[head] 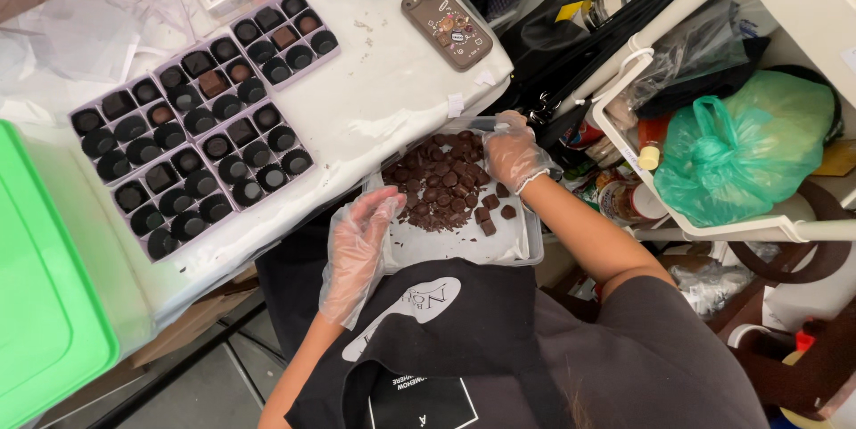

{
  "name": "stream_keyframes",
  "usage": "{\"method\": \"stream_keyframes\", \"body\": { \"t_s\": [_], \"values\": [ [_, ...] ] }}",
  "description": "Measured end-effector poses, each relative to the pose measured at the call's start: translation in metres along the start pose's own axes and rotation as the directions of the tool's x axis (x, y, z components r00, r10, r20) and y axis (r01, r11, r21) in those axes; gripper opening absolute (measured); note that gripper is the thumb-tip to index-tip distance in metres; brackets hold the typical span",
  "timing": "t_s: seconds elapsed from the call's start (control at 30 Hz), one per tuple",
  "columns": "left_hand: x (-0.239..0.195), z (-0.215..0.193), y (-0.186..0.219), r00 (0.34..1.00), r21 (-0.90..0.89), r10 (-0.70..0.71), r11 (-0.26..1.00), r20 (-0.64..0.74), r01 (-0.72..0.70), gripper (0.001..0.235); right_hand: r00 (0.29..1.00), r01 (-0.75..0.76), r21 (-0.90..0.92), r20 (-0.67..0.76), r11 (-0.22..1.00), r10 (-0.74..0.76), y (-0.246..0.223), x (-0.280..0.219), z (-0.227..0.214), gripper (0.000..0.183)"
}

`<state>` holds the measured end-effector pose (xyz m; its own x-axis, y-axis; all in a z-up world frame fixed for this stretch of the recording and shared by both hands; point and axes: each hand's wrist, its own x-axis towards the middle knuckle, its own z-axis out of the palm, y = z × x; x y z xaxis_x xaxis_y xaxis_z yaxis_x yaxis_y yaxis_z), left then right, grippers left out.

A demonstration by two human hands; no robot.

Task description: The person picks up individual chocolate pieces from a tray and places them into a sorting grid.

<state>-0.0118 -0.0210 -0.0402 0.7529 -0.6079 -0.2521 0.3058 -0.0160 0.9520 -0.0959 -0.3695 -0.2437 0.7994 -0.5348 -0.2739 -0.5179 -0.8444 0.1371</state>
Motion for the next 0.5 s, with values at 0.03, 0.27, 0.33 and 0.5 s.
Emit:
{"method": "stream_keyframes", "body": {
  "t_s": [0.03, 0.27, 0.33, 0.5],
  "values": [
    [0.000, 0.000, 0.001, 1.000, 0.013, -0.008, 1.000, 0.018, 0.008, 0.028, 0.997, 0.034, 0.024, -0.065, 0.999, -0.032, -0.007, -0.020, -0.022, 0.030],
    [0.007, -0.005, -0.015, 0.996, 0.031, 0.011, 0.999, 0.083, -0.013, 0.033, 0.958, 0.259, 0.853, -0.166, 0.453, -0.236, -0.059, -0.149, -0.219, 0.046],
    [0.009, -0.005, -0.025, 0.985, 0.015, 0.067, 0.997, 0.157, -0.070, 0.041, 0.937, 0.333, 0.897, -0.280, 0.292, -0.209, -0.074, -0.163, -0.219, 0.046],
    [0.001, 0.010, 0.002, 0.950, -0.081, 0.142, 0.989, 0.279, -0.124, 0.067, 0.811, 0.576, 0.802, -0.535, 0.158, -0.238, -0.095, -0.173, -0.226, 0.043]
  ]
}}
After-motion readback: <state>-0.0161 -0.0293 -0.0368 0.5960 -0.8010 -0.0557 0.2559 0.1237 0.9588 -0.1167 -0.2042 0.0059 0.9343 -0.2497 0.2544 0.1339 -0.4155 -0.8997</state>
